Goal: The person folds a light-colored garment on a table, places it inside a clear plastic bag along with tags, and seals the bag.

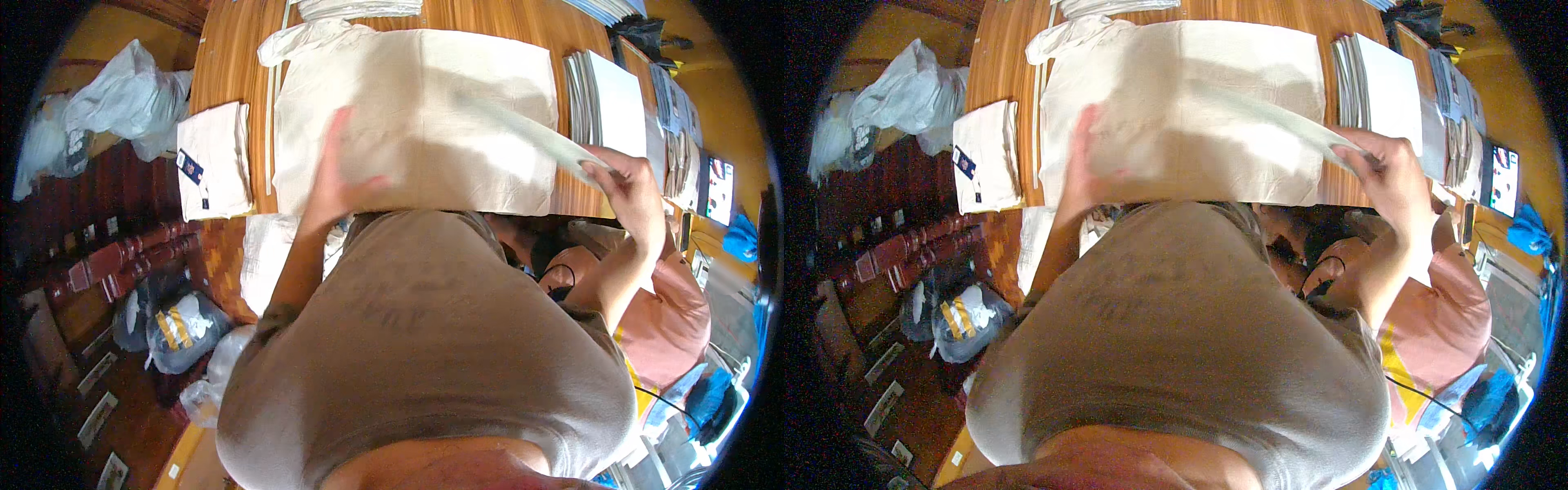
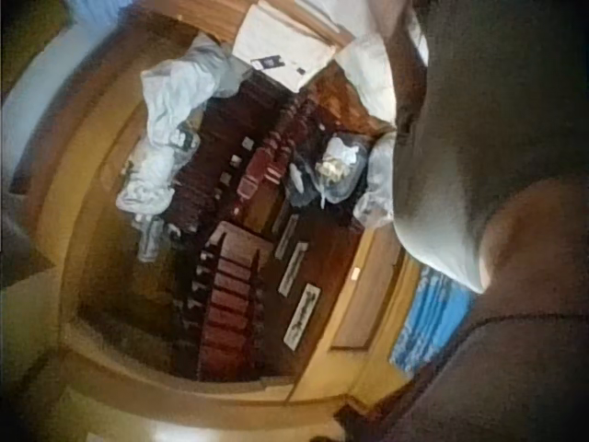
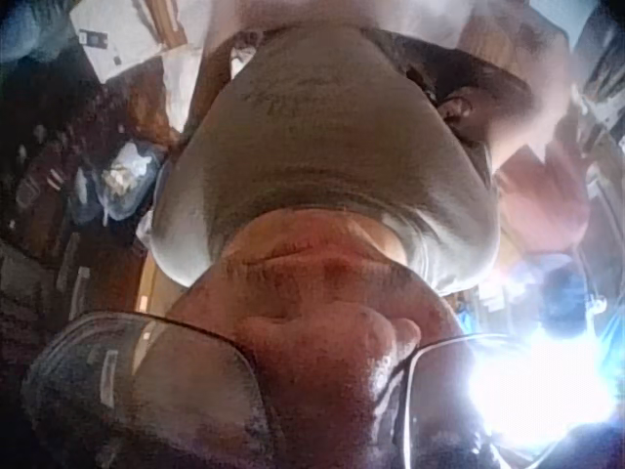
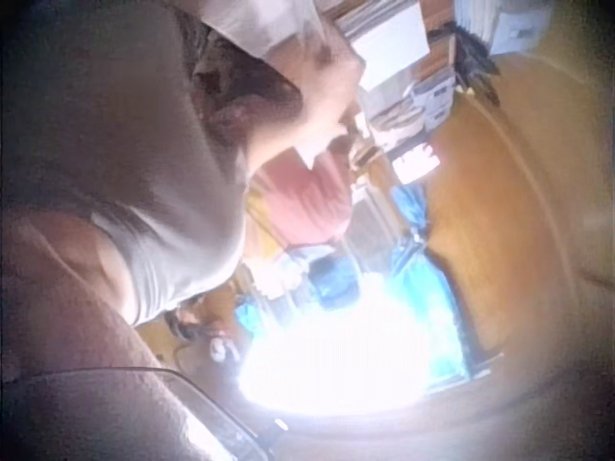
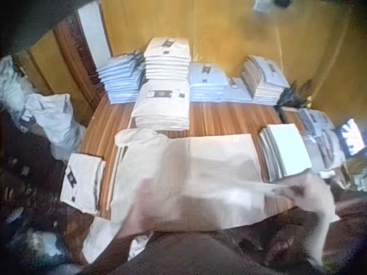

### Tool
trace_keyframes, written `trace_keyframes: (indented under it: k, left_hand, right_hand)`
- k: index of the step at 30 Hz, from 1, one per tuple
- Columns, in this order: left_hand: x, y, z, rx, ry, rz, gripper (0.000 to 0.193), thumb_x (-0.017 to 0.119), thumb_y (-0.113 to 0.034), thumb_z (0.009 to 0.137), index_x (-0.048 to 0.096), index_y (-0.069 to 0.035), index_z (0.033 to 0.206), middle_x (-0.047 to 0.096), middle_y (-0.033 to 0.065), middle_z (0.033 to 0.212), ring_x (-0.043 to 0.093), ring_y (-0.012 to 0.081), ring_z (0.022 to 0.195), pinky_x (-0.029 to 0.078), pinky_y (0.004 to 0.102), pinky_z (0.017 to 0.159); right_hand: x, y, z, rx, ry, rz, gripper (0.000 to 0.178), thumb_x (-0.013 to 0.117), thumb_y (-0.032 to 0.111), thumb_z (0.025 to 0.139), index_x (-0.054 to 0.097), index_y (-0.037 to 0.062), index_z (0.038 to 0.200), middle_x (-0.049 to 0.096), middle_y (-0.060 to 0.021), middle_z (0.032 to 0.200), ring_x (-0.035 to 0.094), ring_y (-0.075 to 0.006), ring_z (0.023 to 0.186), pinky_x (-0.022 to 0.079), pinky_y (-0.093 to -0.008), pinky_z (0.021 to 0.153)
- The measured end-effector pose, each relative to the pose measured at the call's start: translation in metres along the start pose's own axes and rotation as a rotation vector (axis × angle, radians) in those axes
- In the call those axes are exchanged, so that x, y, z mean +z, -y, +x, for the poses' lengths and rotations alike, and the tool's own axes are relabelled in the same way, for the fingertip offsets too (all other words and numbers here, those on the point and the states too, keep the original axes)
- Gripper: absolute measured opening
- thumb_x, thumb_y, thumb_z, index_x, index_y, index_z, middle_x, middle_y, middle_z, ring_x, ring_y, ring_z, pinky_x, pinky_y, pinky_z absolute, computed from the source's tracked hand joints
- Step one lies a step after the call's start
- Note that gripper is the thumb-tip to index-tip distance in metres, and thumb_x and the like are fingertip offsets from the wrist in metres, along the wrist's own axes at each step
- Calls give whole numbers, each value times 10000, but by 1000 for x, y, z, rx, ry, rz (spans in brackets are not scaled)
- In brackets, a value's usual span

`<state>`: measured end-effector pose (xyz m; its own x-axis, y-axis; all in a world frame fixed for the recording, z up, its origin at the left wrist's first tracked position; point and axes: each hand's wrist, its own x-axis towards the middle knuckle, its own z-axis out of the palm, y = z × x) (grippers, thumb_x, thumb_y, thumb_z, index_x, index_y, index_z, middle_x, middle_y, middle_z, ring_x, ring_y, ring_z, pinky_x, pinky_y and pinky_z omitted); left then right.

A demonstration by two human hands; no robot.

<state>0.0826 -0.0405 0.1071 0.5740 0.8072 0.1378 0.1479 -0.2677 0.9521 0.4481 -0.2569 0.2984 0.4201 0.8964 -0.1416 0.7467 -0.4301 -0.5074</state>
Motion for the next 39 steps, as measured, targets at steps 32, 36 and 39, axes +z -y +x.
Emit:
trace_keyframes:
  k: [32,36,39]
  left_hand:
    - [-113,152,51,126,89,1108,624,415,-570,1054,360,-300,1615,239,68,1715,173,355,1583,109,569,1269]
    - [-100,124,42,189,-40,1183,603,512,-466,1053,428,-170,1571,300,209,1663,237,392,1555,191,560,1252]
    - [-68,81,-2,168,-138,682,556,601,-386,1038,507,-73,1488,529,197,1503,426,387,1461,348,542,1188]
  right_hand:
    - [206,-210,104,409,-241,1029,428,734,172,979,595,-15,1338,700,-113,1269,659,-191,1123,509,-323,973]
    - [204,-185,79,590,-291,940,414,717,127,988,590,-7,1359,704,-108,1273,671,-193,1135,525,-320,986]
    - [203,-130,74,390,-312,1103,341,713,123,988,638,-13,1292,743,-114,1168,722,-187,991,572,-297,888]
